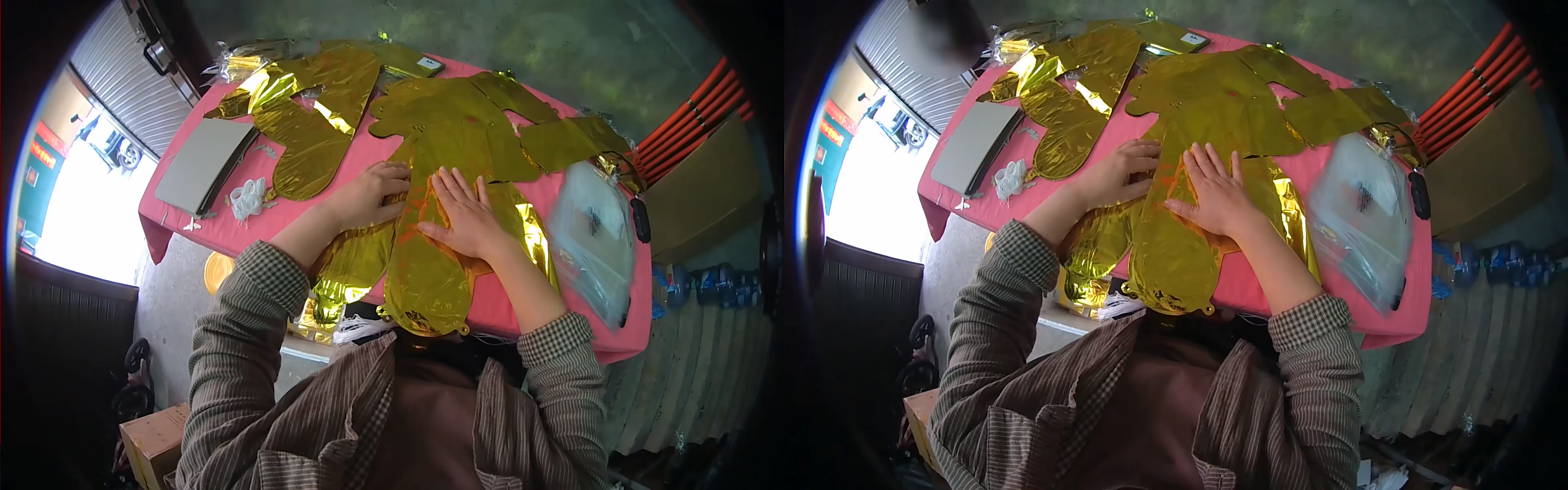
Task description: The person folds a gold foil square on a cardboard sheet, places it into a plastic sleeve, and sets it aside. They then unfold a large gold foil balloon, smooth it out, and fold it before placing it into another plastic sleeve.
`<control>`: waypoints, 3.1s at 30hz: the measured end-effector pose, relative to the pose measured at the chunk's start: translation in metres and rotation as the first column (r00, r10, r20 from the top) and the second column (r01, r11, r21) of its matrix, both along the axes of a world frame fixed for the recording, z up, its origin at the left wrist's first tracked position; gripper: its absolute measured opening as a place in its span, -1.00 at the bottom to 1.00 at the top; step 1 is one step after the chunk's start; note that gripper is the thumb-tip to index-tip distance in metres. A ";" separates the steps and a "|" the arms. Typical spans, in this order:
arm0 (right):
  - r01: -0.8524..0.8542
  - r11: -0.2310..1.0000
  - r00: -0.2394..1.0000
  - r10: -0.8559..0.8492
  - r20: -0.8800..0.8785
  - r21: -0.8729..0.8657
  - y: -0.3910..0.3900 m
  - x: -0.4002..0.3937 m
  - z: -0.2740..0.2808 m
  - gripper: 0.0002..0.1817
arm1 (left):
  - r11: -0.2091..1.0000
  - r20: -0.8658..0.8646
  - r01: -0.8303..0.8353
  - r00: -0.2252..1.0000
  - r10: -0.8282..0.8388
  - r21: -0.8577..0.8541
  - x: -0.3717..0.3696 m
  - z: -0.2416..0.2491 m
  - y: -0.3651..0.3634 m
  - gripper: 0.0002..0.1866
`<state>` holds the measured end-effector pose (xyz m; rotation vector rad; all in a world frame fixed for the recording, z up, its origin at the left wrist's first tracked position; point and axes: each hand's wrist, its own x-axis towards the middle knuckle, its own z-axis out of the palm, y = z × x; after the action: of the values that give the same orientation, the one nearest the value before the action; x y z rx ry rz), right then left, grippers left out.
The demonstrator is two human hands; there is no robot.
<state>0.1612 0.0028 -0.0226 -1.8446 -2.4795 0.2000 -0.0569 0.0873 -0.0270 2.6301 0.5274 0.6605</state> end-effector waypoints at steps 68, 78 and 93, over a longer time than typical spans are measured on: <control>0.036 0.976 0.994 -0.013 -0.109 0.215 -0.003 0.011 0.002 -0.18 | 0.990 0.118 -0.119 0.985 0.127 -0.073 0.095 -0.017 0.030 -0.76; 0.459 0.888 0.887 -0.459 0.044 0.013 -0.042 0.092 0.050 -0.71 | 0.986 -0.014 -0.141 0.990 0.143 0.093 0.095 -0.008 0.015 -0.68; 0.072 0.832 0.194 -0.552 -0.811 -0.549 -0.010 0.114 0.043 -0.90 | 0.917 -0.336 -0.068 0.918 0.211 0.392 0.102 0.006 0.013 -0.55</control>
<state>0.2747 -0.0076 0.0199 -1.4672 -1.1342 1.4245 0.0450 0.0998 -0.0214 3.1296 0.7751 0.3182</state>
